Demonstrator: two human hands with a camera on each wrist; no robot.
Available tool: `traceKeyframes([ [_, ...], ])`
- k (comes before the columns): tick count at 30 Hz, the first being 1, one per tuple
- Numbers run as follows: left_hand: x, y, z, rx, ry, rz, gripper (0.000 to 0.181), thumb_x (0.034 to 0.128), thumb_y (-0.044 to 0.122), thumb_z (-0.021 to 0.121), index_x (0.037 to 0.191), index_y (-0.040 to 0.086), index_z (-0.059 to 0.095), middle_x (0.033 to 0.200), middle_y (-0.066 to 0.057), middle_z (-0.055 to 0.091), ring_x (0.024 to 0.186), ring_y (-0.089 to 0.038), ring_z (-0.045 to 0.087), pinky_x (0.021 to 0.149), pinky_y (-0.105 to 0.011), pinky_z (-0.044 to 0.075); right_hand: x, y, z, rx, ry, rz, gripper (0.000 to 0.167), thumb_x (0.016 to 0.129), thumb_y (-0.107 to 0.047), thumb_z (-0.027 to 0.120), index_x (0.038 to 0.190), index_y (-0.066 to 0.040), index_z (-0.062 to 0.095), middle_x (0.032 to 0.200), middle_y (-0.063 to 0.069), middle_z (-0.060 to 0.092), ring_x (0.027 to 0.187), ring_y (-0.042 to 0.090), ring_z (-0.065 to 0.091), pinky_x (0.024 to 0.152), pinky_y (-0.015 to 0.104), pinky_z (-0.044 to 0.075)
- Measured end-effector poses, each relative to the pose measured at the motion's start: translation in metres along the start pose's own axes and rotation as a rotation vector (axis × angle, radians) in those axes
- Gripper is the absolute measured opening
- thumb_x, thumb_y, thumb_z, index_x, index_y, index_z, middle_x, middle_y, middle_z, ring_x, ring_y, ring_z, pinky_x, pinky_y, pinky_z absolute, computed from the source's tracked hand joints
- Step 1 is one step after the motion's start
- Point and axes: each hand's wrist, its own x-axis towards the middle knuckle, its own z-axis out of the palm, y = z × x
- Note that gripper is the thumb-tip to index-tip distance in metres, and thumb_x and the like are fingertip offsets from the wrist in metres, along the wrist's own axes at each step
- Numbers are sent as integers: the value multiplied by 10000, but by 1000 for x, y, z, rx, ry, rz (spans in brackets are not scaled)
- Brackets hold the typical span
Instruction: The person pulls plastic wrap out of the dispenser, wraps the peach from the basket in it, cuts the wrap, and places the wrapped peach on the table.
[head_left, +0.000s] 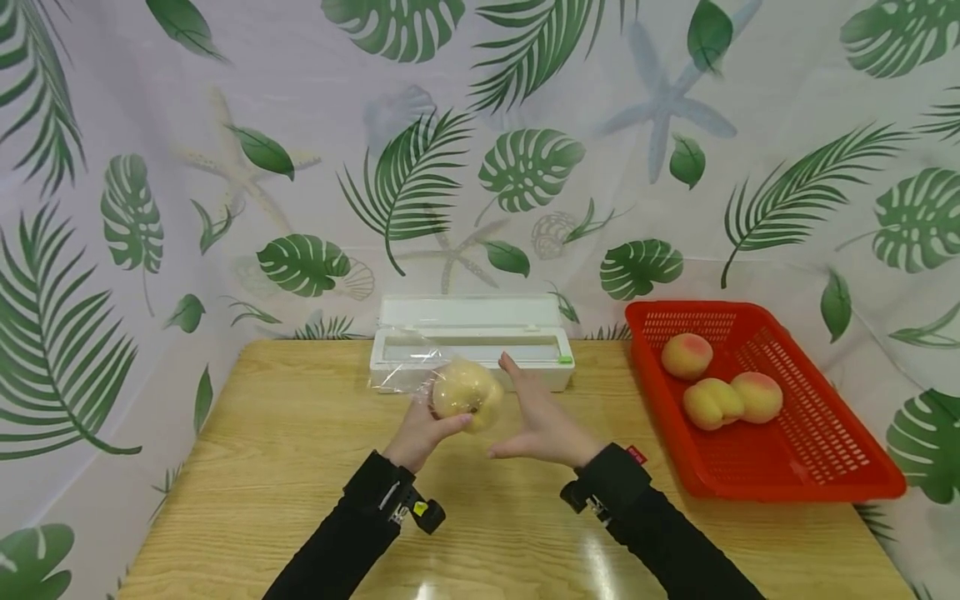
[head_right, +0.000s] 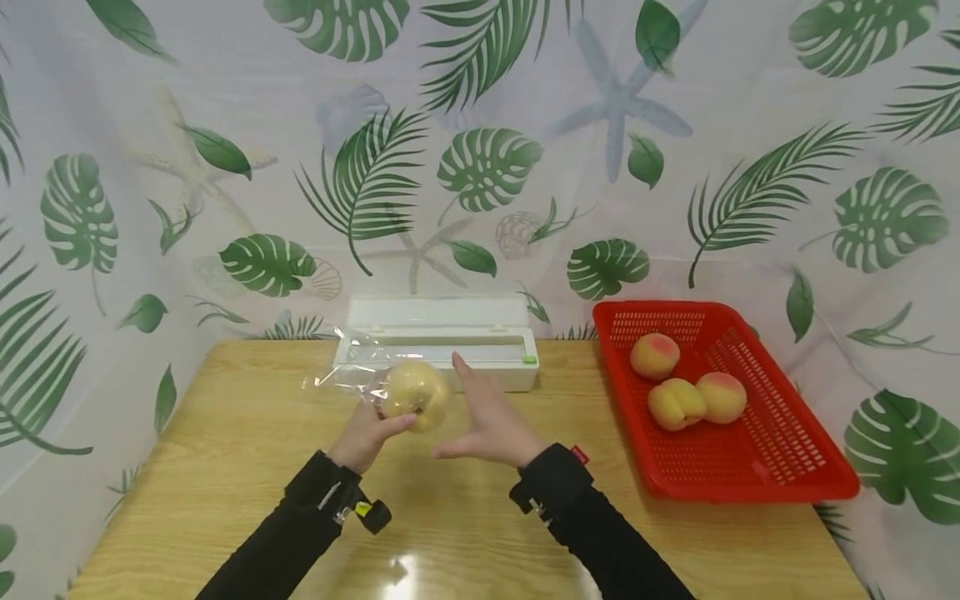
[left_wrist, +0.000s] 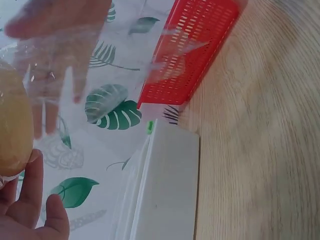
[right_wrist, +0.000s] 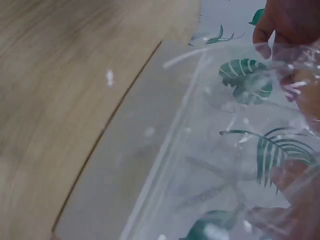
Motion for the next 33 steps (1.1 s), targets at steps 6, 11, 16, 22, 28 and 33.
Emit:
traceKeyframes([
  [6,-1,-2,-1,-22,-22,-1,643,731,-2,605,1292,-1,291,1156,-126,455,1013,-181,473,829,-310,418,1,8,15,217,-68,108,1105,644,-189,792,1409,-45,8,1305,228,362,1127,297,425,891,429,372],
  [11,-2,-6,-4,-43,-1,-5,572,737,-2,589,1258,-10,352,1100,-77,493,975,-169,496,810,-310,426,-1,19,20,332,-144,174,641,764,-94,678,1312,5,360,1150,167,523,1024,279,511,810,374,438],
  [16,-2,-7,-7,-54,29,9,566,745,25,593,1252,0,345,1087,-43,498,978,-149,493,817,-294,412,-6,27,19,367,-197,193,222,852,-92,558,1041,23,549,982,132,584,903,253,569,724,355,474],
  [22,-2,-11,-15,-98,93,20,530,758,6,566,1243,-20,354,1043,-41,513,929,-130,511,786,-256,420,-13,31,14,393,-272,172,217,947,-186,419,825,-25,501,649,21,461,551,160,460,534,278,397],
  [28,-2,-11,-21,-194,169,9,546,754,0,548,1250,-22,322,1042,-65,481,894,-127,527,764,-256,447,-19,29,8,401,-239,174,254,961,-171,376,906,21,533,689,38,472,574,172,445,539,262,397],
  [33,-1,-10,-22,-223,226,2,539,773,-22,527,1269,-12,317,1070,-71,472,912,-131,531,777,-270,453,-23,20,12,375,-26,219,285,930,-168,454,1072,57,555,859,96,574,778,285,568,666,289,485],
])
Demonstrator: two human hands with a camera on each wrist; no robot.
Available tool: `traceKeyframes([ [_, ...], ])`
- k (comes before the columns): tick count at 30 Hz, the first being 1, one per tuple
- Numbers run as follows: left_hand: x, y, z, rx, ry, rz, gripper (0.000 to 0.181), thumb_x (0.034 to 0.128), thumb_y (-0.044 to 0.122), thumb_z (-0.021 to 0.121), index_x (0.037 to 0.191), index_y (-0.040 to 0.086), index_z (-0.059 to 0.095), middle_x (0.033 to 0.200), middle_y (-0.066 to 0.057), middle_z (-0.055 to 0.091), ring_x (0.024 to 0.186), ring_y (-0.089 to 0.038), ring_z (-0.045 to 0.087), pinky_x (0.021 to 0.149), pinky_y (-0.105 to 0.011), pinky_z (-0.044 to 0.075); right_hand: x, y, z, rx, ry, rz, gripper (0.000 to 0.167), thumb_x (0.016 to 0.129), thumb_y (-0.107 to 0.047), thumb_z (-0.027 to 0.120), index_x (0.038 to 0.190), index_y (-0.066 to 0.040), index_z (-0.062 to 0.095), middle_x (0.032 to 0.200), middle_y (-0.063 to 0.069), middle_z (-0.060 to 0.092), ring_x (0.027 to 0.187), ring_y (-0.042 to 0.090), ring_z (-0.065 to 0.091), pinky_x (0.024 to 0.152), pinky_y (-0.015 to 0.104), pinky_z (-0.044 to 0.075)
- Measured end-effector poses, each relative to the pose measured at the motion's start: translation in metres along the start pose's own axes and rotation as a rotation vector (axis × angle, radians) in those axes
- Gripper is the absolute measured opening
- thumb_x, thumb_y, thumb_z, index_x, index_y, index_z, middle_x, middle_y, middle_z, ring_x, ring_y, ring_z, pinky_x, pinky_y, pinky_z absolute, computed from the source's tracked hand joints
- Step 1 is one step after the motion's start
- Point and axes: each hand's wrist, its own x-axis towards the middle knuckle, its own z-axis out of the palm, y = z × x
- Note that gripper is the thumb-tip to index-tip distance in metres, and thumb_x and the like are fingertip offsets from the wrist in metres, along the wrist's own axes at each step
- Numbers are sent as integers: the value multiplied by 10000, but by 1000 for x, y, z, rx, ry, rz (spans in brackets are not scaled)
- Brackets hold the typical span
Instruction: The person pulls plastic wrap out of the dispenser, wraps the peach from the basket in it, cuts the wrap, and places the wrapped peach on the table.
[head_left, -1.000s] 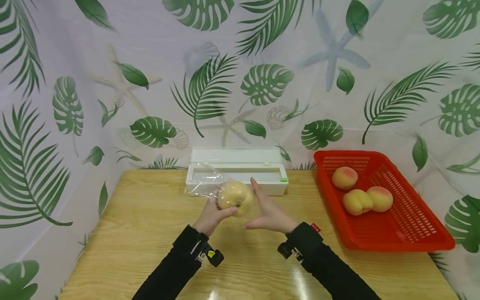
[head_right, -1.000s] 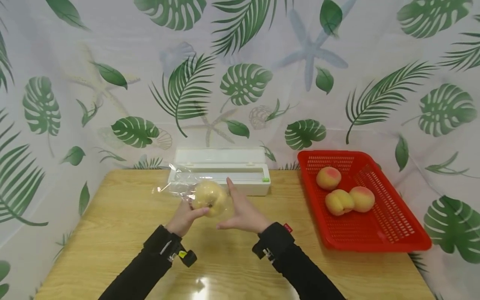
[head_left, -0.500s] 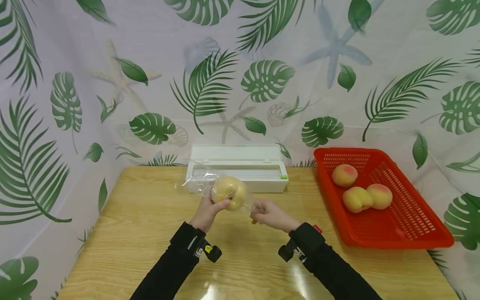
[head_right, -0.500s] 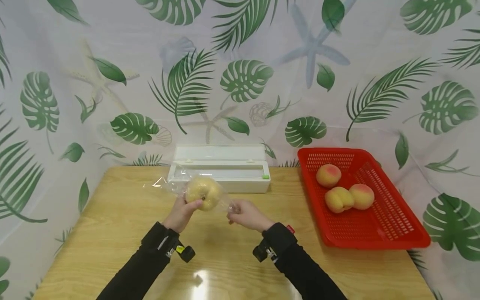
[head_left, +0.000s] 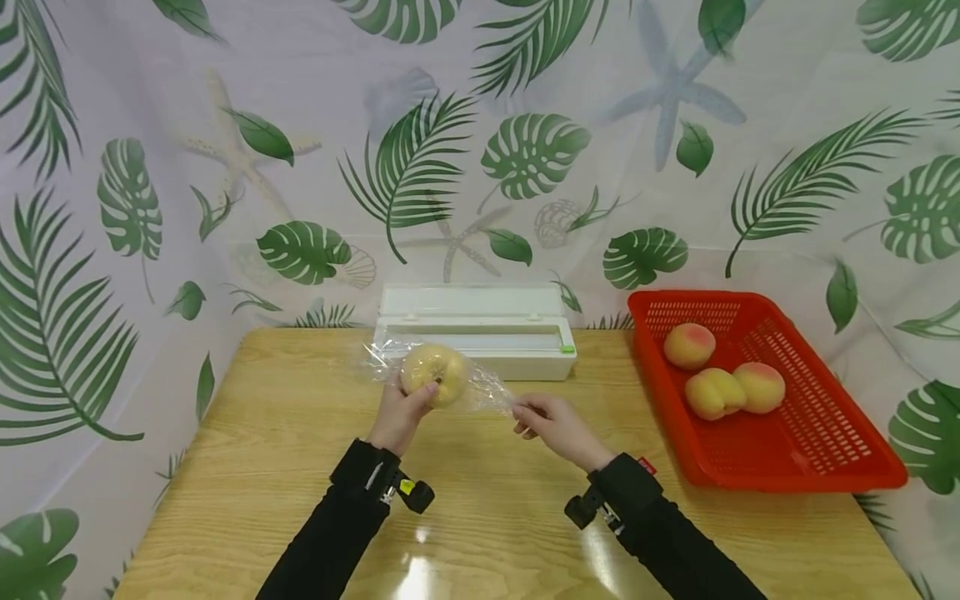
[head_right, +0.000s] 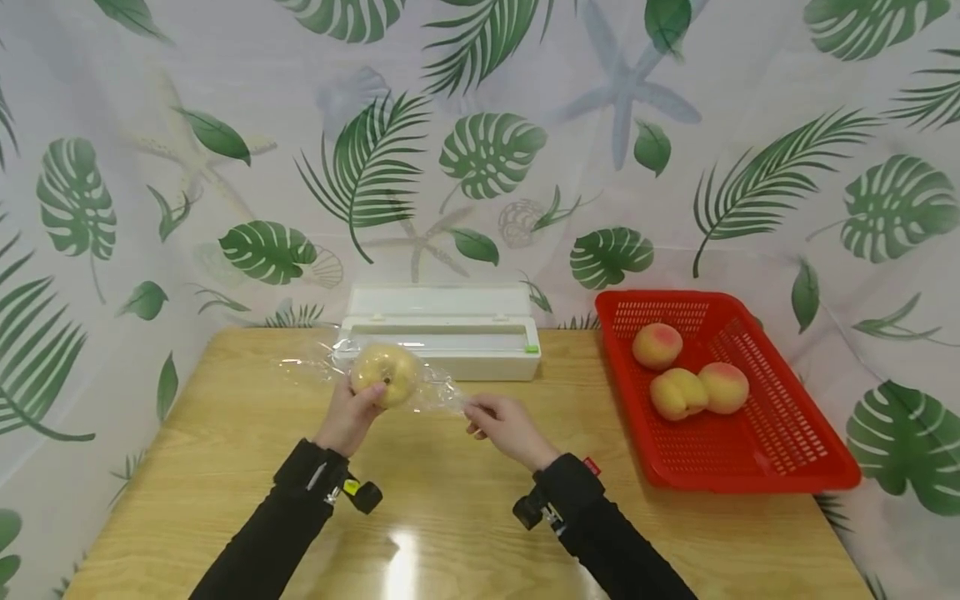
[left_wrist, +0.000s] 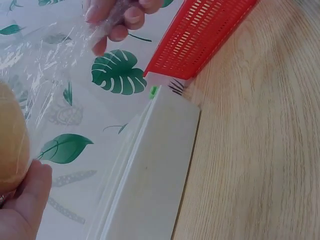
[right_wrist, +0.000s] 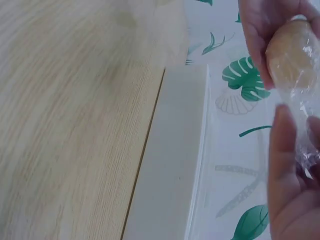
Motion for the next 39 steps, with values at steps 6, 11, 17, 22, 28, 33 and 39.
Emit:
traceKeyframes([
  [6,2,-5,-1,26,60,-3,538,794,-62,531,1274,4,296,1096,-92,449,927,-140,517,773,-261,451,-11,-30,11,14,255,-28,217,871,-60,539,1021,84,600,856,152,620,785,259,597,696,238,482],
  [11,5,-12,0,94,85,12,540,790,-54,563,1259,-4,298,1105,-125,453,922,-137,512,756,-240,443,-13,-33,17,32,329,-184,168,854,-60,566,966,43,636,825,130,629,741,210,604,678,269,489],
  [17,7,-19,3,231,94,73,583,752,-37,625,1248,-5,320,1126,-162,453,955,-178,481,778,-262,430,30,111,33,32,374,-324,192,871,-200,559,1035,-127,623,857,13,628,761,127,598,686,268,482],
  [22,6,-24,7,283,113,83,592,736,-14,649,1219,15,309,1126,-176,458,978,-212,472,782,-276,423,34,91,39,12,415,-282,137,851,-135,587,972,-88,631,779,26,633,683,138,599,600,261,486],
  [28,6,-25,7,274,169,62,639,733,-11,650,1252,22,278,1149,-195,444,1010,-248,461,801,-306,418,-7,-57,28,90,350,-49,87,851,-27,562,886,52,573,769,131,602,702,258,600,638,292,494],
  [33,0,-18,7,50,149,23,489,787,-6,588,1211,52,352,1060,-99,472,909,-161,511,743,-269,453,-7,-27,20,199,305,-183,226,910,-47,461,1106,64,470,1059,210,510,932,318,516,775,407,443],
  [39,-7,-6,19,-330,-90,-98,236,848,106,476,1081,72,456,969,-61,508,820,-139,531,726,-268,460,-1,-5,24,-109,287,-359,682,882,-146,541,1402,-26,117,1414,181,191,1264,304,218,976,487,232],
])
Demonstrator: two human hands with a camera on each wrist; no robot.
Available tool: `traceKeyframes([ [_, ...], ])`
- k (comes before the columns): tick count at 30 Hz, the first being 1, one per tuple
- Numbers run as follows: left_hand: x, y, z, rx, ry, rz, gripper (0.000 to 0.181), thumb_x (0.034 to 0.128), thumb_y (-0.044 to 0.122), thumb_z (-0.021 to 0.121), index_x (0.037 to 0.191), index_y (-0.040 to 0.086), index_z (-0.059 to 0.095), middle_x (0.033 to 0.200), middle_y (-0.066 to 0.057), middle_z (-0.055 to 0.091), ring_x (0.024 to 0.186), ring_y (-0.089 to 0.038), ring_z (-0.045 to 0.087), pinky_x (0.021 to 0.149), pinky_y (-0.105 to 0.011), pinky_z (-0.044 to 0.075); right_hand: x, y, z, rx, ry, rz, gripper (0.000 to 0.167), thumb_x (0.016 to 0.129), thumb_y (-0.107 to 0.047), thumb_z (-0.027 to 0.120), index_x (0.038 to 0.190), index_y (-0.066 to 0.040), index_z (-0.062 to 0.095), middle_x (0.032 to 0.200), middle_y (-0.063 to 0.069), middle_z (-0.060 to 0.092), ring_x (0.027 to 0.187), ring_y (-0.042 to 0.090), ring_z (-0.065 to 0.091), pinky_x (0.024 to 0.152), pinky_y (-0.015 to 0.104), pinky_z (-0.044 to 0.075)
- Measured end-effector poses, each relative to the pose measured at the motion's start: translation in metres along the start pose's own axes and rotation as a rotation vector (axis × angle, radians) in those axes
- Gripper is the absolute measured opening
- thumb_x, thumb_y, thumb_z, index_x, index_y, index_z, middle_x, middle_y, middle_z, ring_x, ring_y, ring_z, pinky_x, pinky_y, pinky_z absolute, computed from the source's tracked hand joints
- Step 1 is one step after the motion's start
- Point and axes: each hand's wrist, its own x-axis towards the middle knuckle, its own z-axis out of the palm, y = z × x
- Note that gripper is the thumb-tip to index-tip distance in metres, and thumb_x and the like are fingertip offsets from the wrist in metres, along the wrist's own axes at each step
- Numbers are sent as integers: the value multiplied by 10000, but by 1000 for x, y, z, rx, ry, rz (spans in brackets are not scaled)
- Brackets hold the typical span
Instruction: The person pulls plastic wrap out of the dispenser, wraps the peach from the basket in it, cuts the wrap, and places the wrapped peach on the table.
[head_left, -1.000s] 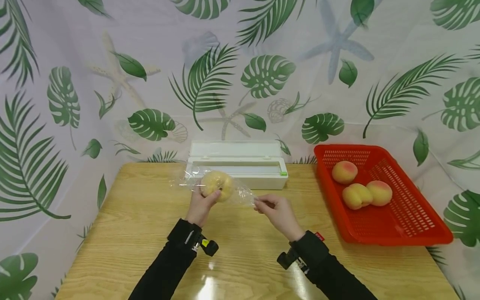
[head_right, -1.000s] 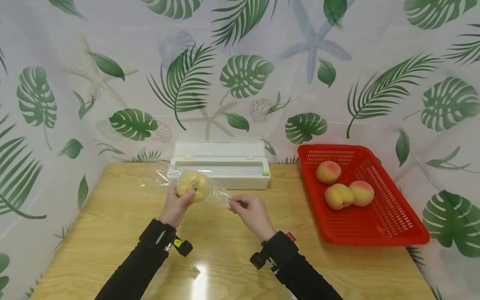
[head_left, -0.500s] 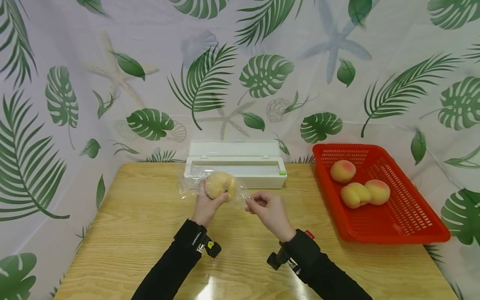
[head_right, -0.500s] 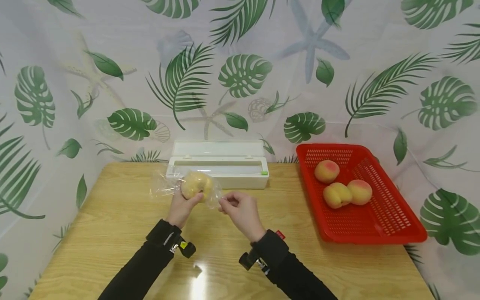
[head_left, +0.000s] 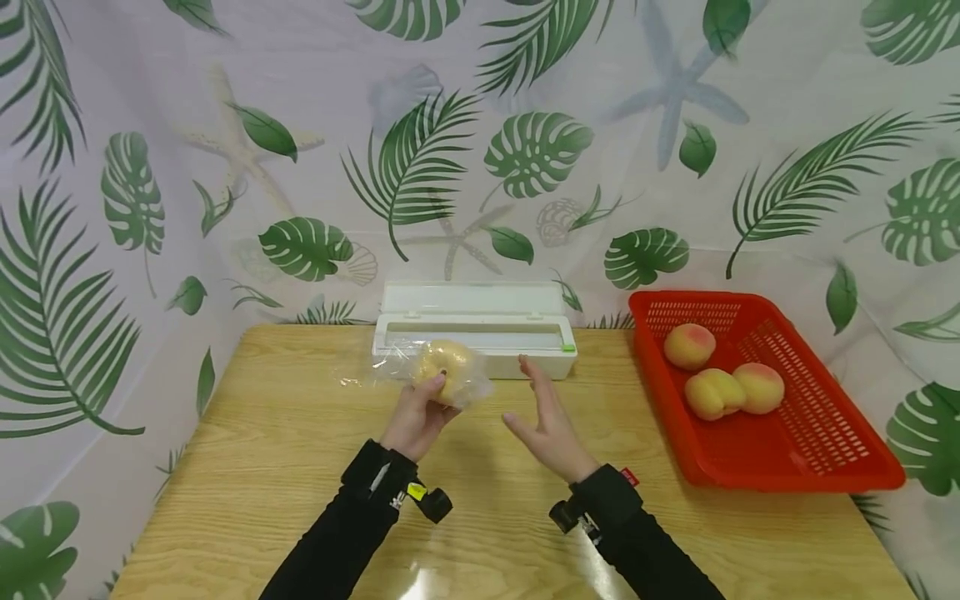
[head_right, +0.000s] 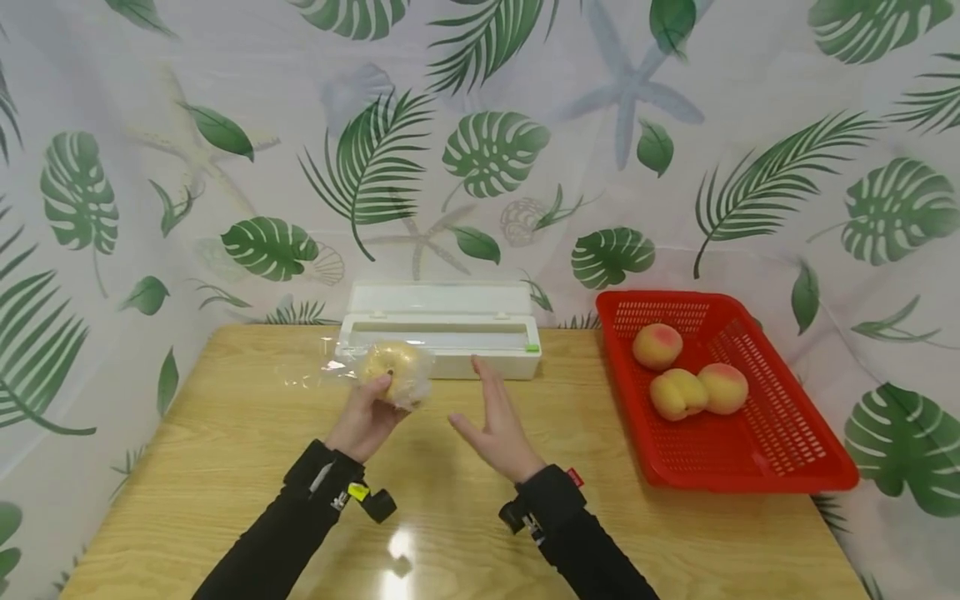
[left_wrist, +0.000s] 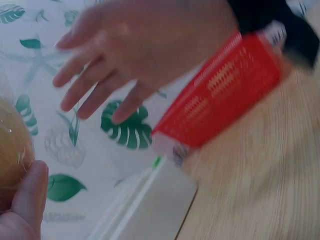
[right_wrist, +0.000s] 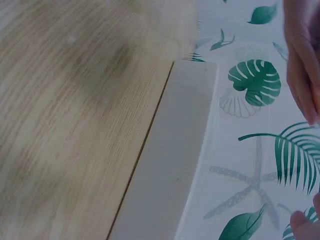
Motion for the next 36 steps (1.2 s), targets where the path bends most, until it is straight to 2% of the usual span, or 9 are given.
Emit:
traceKeyframes([
  [3,-1,-1,9,-73,-96,-76,316,843,191,469,1138,96,404,1033,-65,459,870,-147,499,770,-271,445,4,-3,10,-151,-16,-64,899,834,-413,571,1410,-42,-11,1452,164,45,1304,308,94,983,547,158],
  [5,-2,-3,13,-82,-144,-117,384,840,253,469,1179,111,356,1066,-69,423,898,-150,483,792,-279,430,9,-8,16,-179,-5,-92,983,794,-544,534,1404,-35,-45,1451,179,11,1304,326,68,969,572,157],
  [8,-4,-8,16,-70,-188,-175,463,841,342,467,1221,134,302,1099,-61,395,928,-145,463,814,-294,409,16,-13,21,-174,26,-111,1032,753,-598,514,1398,-25,-52,1447,192,11,1300,337,78,968,569,171],
  [13,-7,-15,19,-62,-242,-245,594,812,446,498,1270,175,236,1144,-46,363,969,-152,437,790,-298,395,20,-17,23,-81,61,-83,1018,725,-487,629,1405,-47,12,1433,191,101,1270,325,196,966,529,229],
  [18,-11,-18,22,6,-262,-248,606,796,474,532,1253,174,272,1129,-32,381,963,-144,442,784,-306,395,21,-19,23,-60,84,-100,964,658,-199,788,1370,-39,158,1303,194,324,1093,292,413,868,481,372],
  [21,-12,-18,25,102,-224,-205,474,823,414,517,1185,146,371,1056,-13,447,906,-123,466,753,-285,403,21,-20,22,-100,109,-153,956,591,-80,812,1333,-13,212,1227,199,382,1009,277,460,814,451,416],
  [26,-13,-19,28,221,-106,-142,312,853,274,509,1093,82,458,943,1,525,826,-106,508,723,-259,421,21,-22,22,-191,134,-226,957,543,-11,808,1306,29,232,1190,208,392,966,259,487,777,400,458],
  [31,-12,-21,31,354,-19,-86,367,849,205,523,1130,-15,437,944,-22,518,822,-106,507,731,-251,424,22,-24,24,-243,159,-243,988,504,0,832,1288,42,232,1176,236,383,959,292,484,777,414,456],
  [36,-10,-24,30,524,75,-13,455,849,166,571,1215,-28,384,1095,-96,507,945,-145,498,820,-290,411,23,-20,29,-309,175,-213,992,494,-47,852,1276,36,247,1198,230,365,1029,304,455,844,411,422],
])
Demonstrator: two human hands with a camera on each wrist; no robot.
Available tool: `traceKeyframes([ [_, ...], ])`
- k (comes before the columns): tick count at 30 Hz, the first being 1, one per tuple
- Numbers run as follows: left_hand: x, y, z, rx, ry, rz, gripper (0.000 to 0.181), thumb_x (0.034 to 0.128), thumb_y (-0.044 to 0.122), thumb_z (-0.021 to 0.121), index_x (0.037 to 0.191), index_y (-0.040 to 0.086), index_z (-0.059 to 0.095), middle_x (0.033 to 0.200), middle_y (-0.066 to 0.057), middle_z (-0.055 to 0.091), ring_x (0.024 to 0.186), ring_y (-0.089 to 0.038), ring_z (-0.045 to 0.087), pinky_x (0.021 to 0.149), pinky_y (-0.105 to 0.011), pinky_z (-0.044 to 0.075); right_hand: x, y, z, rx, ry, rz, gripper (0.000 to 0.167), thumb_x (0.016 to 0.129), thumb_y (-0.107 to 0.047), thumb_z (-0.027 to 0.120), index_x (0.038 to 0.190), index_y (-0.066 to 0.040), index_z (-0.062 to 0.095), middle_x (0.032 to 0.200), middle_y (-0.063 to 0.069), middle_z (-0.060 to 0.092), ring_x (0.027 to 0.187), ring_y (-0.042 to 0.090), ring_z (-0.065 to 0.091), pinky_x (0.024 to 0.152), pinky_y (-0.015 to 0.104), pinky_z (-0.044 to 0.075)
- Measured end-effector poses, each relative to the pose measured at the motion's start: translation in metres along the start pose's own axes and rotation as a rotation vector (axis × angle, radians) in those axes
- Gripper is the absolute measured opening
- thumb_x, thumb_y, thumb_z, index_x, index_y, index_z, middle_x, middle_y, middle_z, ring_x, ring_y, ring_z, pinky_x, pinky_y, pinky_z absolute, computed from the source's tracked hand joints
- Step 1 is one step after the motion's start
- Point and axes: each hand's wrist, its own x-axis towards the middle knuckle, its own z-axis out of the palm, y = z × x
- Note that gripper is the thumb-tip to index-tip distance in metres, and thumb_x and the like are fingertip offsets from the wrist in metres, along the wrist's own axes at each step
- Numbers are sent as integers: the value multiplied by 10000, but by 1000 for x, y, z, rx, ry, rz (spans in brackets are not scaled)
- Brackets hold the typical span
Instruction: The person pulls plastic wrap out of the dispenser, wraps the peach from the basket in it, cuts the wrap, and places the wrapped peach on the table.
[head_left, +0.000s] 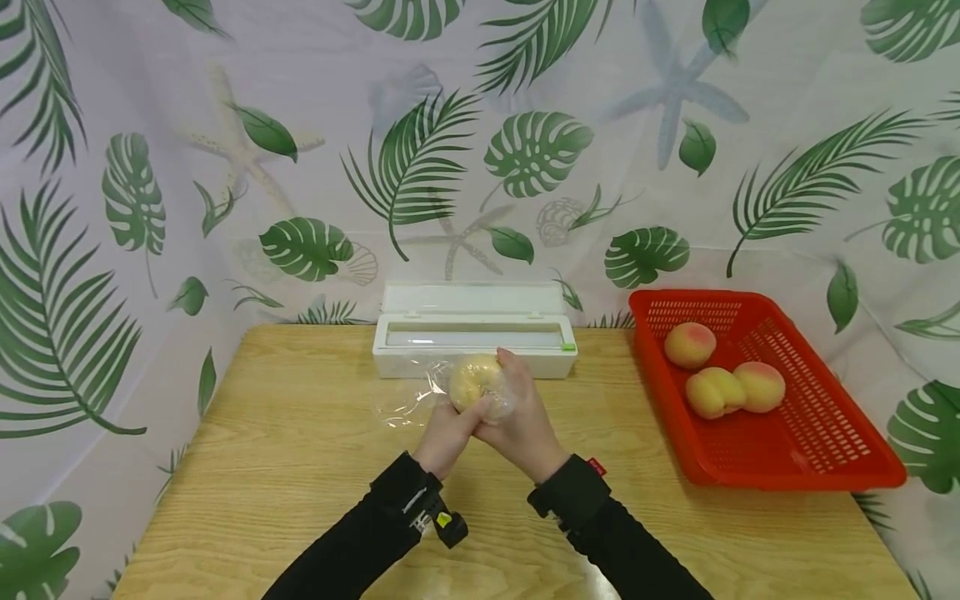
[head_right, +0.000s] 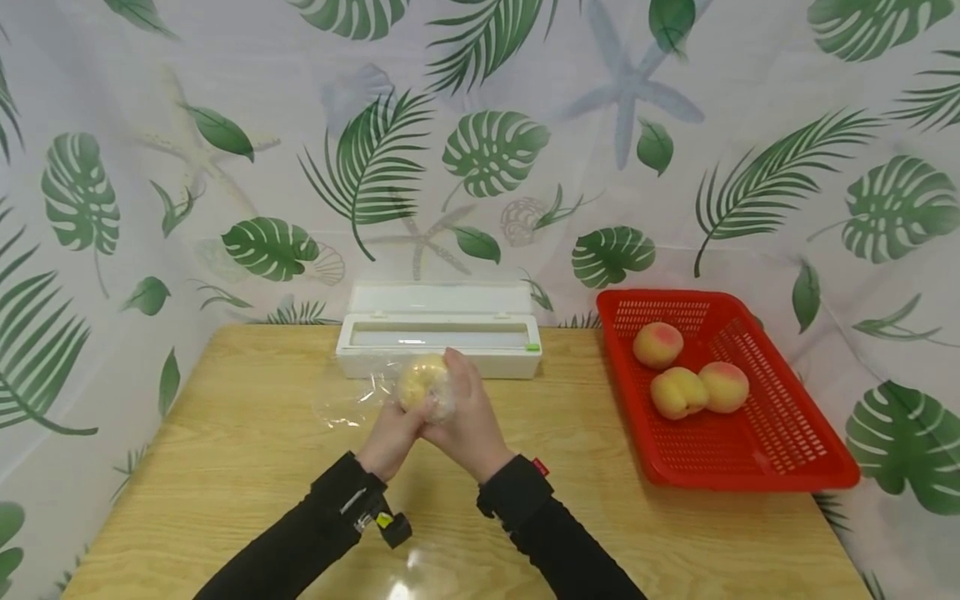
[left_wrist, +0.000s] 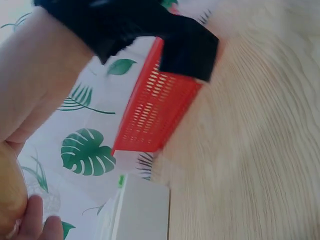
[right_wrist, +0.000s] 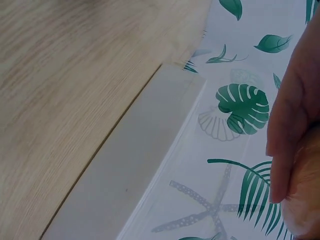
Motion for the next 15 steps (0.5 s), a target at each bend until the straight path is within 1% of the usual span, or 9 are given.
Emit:
traceKeyframes([
  [3,1,-3,0,55,28,28,496,849,147,585,1252,-7,341,1174,-143,483,1025,-191,482,862,-315,399,-1,1,3,-32,-21,4,975,521,-67,842,1279,35,238,1207,232,342,1047,314,440,863,414,409],
  [5,2,-3,-2,79,28,49,532,840,150,601,1265,21,309,1189,-142,470,1043,-197,476,870,-311,396,-2,1,2,-8,-61,13,974,545,-69,825,1295,43,214,1241,238,310,1079,323,419,880,427,392],
  [7,4,-3,-5,77,23,52,523,825,152,617,1252,29,341,1158,-134,491,1002,-182,499,841,-301,416,-2,2,-3,57,-139,34,991,588,-70,793,1347,26,163,1318,234,242,1166,325,345,918,450,349],
  [9,5,-1,-10,56,13,31,499,824,149,608,1238,18,361,1117,-119,504,941,-154,522,804,-289,435,-2,2,-11,187,-222,63,987,645,-32,740,1389,-7,93,1390,208,155,1248,307,238,961,471,281],
  [10,5,0,-12,26,5,16,484,827,140,596,1231,5,366,1099,-117,505,914,-144,531,791,-291,444,-1,-2,-17,263,-253,77,958,678,9,700,1393,5,63,1411,212,111,1275,316,179,981,487,234],
  [11,5,2,-14,-5,-6,-4,458,832,130,578,1220,-11,379,1076,-116,510,884,-138,538,780,-304,453,-2,-1,-21,355,-266,79,913,731,-15,669,1396,10,44,1427,205,80,1294,311,128,995,501,189],
  [13,5,5,-18,-48,-30,-47,430,839,125,543,1211,-31,393,1036,-106,520,834,-128,552,755,-313,465,-3,0,-27,567,-260,97,805,818,-16,579,1391,30,15,1434,218,42,1305,320,60,1005,525,112],
  [14,5,7,-20,-58,-41,-63,435,840,130,531,1215,-38,388,1023,-98,519,823,-124,553,746,-313,467,-4,1,-29,667,-246,122,752,854,-37,543,1389,32,19,1434,220,44,1305,323,59,1006,528,92],
  [15,5,8,-21,-68,-52,-73,439,841,132,525,1218,-40,380,1012,-94,519,814,-126,554,735,-315,469,-4,2,-31,743,-234,150,708,891,-88,510,1388,35,22,1434,222,44,1304,328,51,1005,531,83],
])
